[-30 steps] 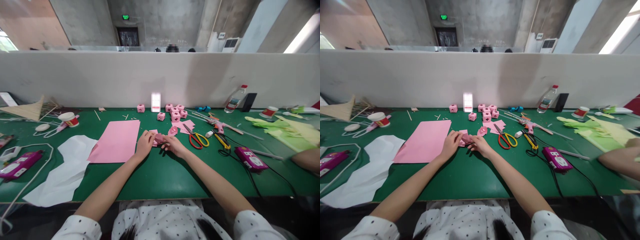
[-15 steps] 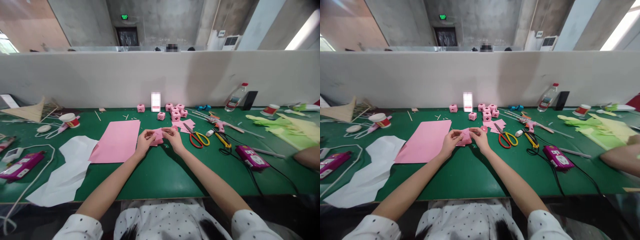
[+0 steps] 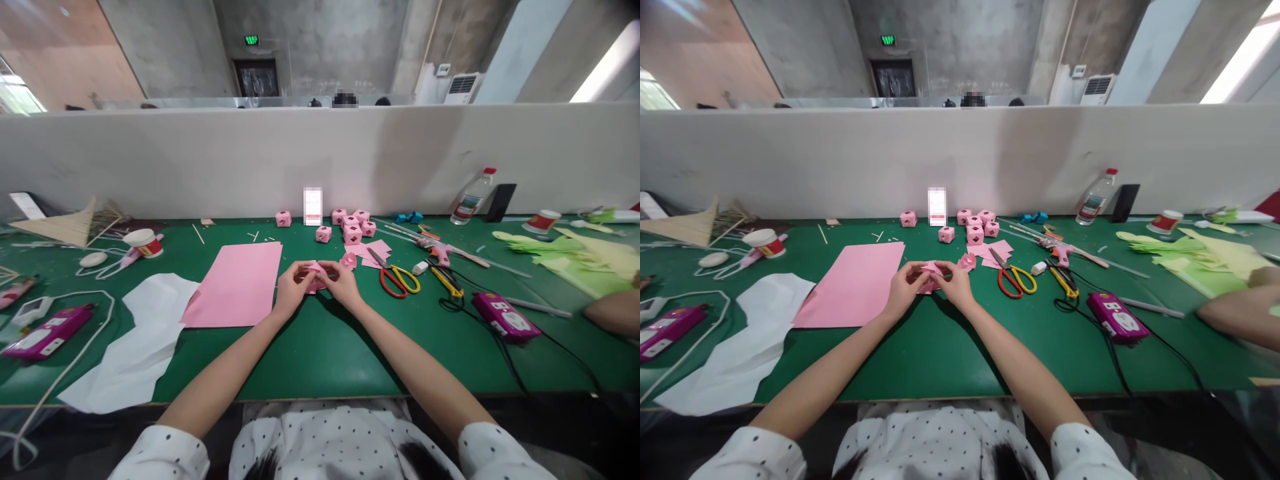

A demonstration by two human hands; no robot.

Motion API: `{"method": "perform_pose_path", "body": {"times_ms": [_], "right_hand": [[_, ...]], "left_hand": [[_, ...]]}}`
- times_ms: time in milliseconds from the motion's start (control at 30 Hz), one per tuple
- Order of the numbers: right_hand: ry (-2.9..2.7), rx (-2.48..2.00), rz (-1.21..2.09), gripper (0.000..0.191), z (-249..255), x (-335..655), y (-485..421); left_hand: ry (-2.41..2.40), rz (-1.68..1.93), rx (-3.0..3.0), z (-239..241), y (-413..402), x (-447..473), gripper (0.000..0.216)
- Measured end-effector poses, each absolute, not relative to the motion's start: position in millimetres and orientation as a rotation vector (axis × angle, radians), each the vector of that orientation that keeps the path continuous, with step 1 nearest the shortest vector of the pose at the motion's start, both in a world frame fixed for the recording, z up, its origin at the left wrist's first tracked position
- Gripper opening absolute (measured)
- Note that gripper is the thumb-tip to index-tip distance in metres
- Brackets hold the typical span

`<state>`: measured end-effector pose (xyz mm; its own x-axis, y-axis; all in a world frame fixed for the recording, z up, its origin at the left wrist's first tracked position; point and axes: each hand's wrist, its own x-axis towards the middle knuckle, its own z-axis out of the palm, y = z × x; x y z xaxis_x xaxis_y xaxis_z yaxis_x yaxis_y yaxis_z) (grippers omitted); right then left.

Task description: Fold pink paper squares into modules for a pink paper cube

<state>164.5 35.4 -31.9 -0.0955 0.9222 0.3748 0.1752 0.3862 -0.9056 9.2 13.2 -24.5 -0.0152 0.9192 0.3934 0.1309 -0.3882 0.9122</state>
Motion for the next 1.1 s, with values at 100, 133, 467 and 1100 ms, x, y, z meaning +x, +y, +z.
{"method": "perform_pose_path", "body": {"times_ms": [100,133,467,1100], "right_hand": [[-1.541,-1.014,0.844,0.028,-31,163,34],[-1.539,-1.011,0.84,0.028,-31,163,33],[-1.398,-1.005,0.822,0.03,-26,164,29],[-0.989,-0.933,1.527,0.037,-25,166,33]], "left_hand": [[1.153,1.493,1.617,-22,12,10,0.026],[1.164,1.489,1.627,-22,12,10,0.025],[1.27,1.461,1.688,-26,14,11,0.03],[1.073,1.51,1.071,-16,19,8,0.042]]}}
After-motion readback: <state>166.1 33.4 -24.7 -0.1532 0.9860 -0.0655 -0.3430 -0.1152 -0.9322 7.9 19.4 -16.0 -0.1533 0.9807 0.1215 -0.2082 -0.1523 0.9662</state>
